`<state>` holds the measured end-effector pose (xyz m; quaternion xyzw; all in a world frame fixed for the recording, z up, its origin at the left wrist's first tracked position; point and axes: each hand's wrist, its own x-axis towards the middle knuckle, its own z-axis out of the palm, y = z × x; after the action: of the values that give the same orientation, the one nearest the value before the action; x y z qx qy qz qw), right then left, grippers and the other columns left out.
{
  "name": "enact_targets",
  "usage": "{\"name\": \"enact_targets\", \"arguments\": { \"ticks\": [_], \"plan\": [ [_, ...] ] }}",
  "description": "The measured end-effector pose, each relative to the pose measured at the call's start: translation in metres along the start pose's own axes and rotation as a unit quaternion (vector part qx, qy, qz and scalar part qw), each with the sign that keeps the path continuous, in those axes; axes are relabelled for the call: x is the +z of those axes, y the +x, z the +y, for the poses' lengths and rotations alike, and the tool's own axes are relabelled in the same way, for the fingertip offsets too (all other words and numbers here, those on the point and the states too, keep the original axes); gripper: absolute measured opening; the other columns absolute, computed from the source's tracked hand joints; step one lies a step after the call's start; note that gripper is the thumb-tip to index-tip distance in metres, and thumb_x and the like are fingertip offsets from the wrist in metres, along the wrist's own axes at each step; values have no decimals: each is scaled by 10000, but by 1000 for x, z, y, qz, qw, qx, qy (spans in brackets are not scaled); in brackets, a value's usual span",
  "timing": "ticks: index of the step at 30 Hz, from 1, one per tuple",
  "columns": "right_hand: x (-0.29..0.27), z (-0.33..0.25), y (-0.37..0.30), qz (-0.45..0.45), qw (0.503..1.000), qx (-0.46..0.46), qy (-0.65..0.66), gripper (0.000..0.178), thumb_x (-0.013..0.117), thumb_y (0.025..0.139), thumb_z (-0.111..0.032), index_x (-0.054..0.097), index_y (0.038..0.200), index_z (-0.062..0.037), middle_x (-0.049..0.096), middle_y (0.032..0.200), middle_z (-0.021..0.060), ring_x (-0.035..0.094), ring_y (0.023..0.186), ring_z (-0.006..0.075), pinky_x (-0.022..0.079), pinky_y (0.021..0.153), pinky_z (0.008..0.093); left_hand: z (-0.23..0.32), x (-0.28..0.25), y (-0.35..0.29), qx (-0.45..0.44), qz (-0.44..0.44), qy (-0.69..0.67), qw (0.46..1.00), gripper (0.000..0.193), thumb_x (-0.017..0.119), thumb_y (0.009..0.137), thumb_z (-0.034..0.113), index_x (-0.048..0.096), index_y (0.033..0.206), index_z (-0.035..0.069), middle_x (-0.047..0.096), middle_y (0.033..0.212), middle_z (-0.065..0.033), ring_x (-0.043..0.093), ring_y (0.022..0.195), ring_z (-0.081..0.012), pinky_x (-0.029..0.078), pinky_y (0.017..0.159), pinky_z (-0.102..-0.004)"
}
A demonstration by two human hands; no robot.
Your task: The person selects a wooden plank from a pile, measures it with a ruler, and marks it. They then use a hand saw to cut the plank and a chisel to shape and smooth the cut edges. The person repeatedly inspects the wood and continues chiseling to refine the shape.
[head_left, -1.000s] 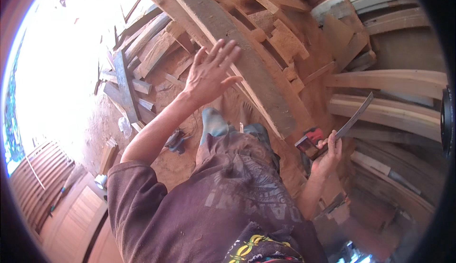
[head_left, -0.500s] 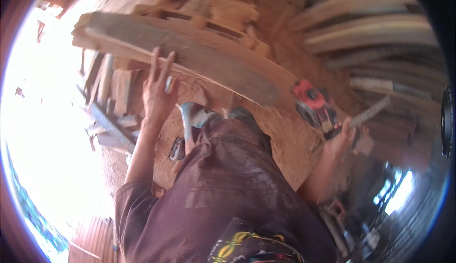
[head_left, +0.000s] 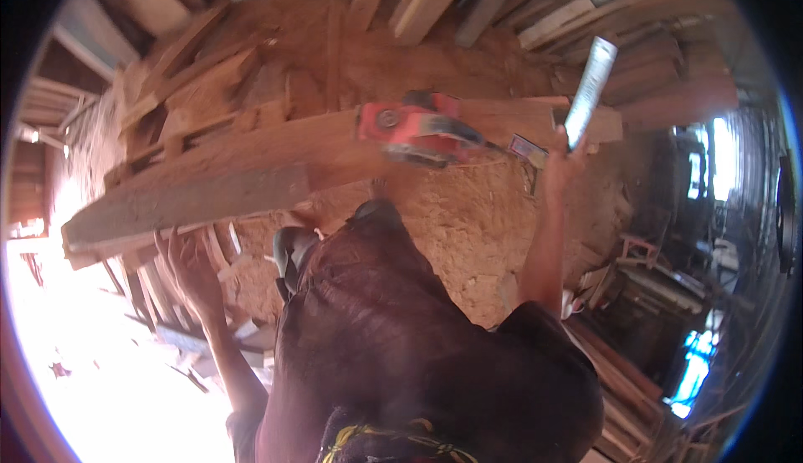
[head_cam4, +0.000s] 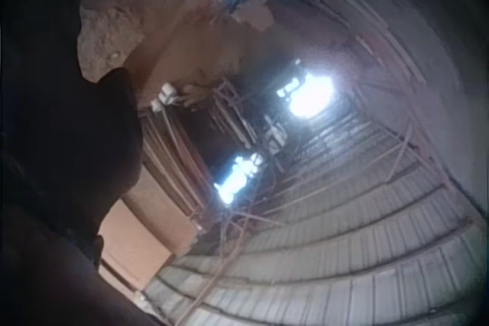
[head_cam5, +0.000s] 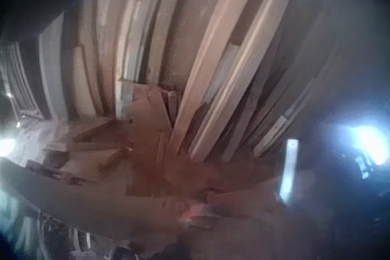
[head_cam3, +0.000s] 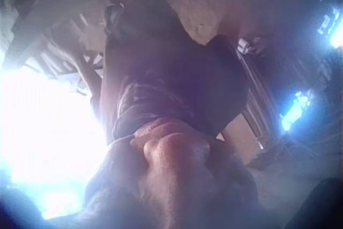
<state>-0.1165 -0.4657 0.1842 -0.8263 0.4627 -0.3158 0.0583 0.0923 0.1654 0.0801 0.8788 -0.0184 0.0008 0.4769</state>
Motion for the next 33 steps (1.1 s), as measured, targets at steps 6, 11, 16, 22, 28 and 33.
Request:
{"name": "enact_targets", "arguments": {
  "ticks": [6, 11, 16, 22, 28, 33],
  "plan": [
    [22, 68, 41, -114, 993, -8, -43, 553, 688, 1023, -404, 606, 1453, -66, 712, 1264, 238, 709, 1114, 430, 558, 967, 513, 33, 50, -63, -33, 27, -96, 994, 638, 661, 1078, 180, 376, 1636, 62, 447, 1637, -169, 671, 1258, -298, 566, 1055, -400],
    [89, 125, 64, -310, 951, -1, -22, 622, 679, 1010, -530, 600, 1515, -176, 763, 1141, 221, 728, 1067, 417, 564, 967, 491, 110, 115, -103, -163, 28, -133, 977, 655, 698, 1063, 209, 395, 1636, 113, 487, 1612, -131, 670, 1250, -296, 559, 1038, -408],
    [125, 119, 68, -382, 924, -4, 28, 540, 678, 1016, -484, 636, 1472, -198, 738, 1177, 212, 704, 1118, 393, 542, 1013, 505, 136, 151, -149, -251, 10, -110, 962, 707, 752, 1016, 247, 404, 1625, 160, 470, 1627, -116, 668, 1246, -323, 537, 980, -491],
    [129, 165, 55, -201, 972, -106, 61, 500, 745, 963, -375, 661, 1396, -139, 654, 1314, 194, 645, 1217, 400, 518, 1015, 547, 100, 177, -182, -316, -67, -173, 931, 784, 762, 1000, 245, 322, 1646, 180, 455, 1629, -120, 665, 1258, -342, 512, 1018, -533],
    [71, 275, 105, -49, 995, 62, -64, 577, 777, 924, -328, 606, 1394, -40, 598, 1361, 257, 575, 1291, 459, 495, 1056, 558, 62, 183, -188, -344, -135, -186, 910, 751, 703, 1040, 254, 285, 1656, 159, 461, 1625, -134, 642, 1306, -351, 486, 1074, -539],
    [53, 351, 109, -28, 982, 143, -116, 650, 794, 907, -426, 639, 1431, -75, 610, 1388, 274, 557, 1320, 471, 482, 1080, 567, 101, 205, -174, -408, -132, -194, 882, 742, 695, 1043, 250, 287, 1655, 154, 482, 1602, -144, 637, 1313, -343, 484, 1075, -528]
  ]
}}
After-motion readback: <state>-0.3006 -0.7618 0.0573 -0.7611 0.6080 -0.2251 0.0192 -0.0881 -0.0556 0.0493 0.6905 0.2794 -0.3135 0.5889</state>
